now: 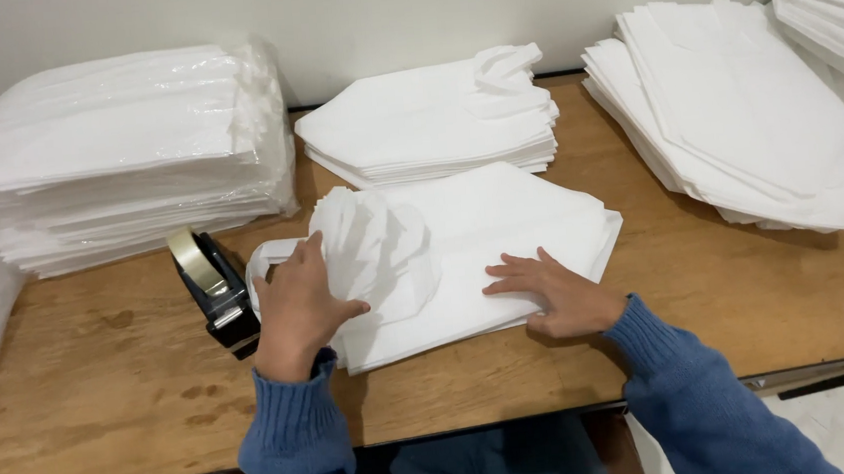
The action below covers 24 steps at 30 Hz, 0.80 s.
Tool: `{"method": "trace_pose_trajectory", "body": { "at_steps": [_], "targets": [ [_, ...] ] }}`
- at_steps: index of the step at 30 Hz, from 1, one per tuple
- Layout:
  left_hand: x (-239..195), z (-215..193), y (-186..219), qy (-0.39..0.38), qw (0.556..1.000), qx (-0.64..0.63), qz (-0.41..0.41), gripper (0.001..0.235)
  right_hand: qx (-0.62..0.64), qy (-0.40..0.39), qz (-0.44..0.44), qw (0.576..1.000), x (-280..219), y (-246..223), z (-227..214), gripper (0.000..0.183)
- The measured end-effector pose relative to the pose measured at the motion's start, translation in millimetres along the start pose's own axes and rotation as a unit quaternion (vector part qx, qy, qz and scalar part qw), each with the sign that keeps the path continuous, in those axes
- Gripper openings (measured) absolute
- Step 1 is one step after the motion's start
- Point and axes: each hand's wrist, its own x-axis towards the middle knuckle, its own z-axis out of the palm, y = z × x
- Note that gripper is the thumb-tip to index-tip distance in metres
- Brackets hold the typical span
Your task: Folding and stacking white non-woven bags at a workbench in a production environment.
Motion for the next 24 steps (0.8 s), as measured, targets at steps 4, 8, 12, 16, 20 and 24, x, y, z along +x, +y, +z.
{"method": "trace_pose_trajectory", "body": {
  "at_steps": [4, 8, 12, 16, 20, 24],
  "targets": [
    [-6, 0, 47, 0.077, 0.990, 0.099, 0.060, 0.102, 0.026, 0.054, 0.006, 0.998, -2, 16, 2, 0.055],
    [22, 42, 106, 0.070, 0.955, -0.102, 0.270, 0.074, -0.039, 0.287, -0.013, 0.957, 3, 66, -5, 0.039],
    [69, 130, 153, -0.021, 0.936, -0.113, 0.333, 0.057, -0.211, 0.492, 0.040, 0.844, 6, 146, -42, 0.033],
    [82, 172, 175, -0.018, 0.941, -0.029, 0.338, 0.052, -0.136, 0.488, 0.230, 0.831, -19, 150, -82, 0.046],
    [87, 193, 171, -0.026, 0.939, 0.042, 0.341, 0.049, -0.097, 0.367, 0.417, 0.826, -25, 211, -79, 0.072],
    [87, 190, 169, -0.029, 0.938, 0.051, 0.343, 0.048, -0.173, 0.330, 0.535, 0.758, -37, 148, -91, 0.074]
  ]
}}
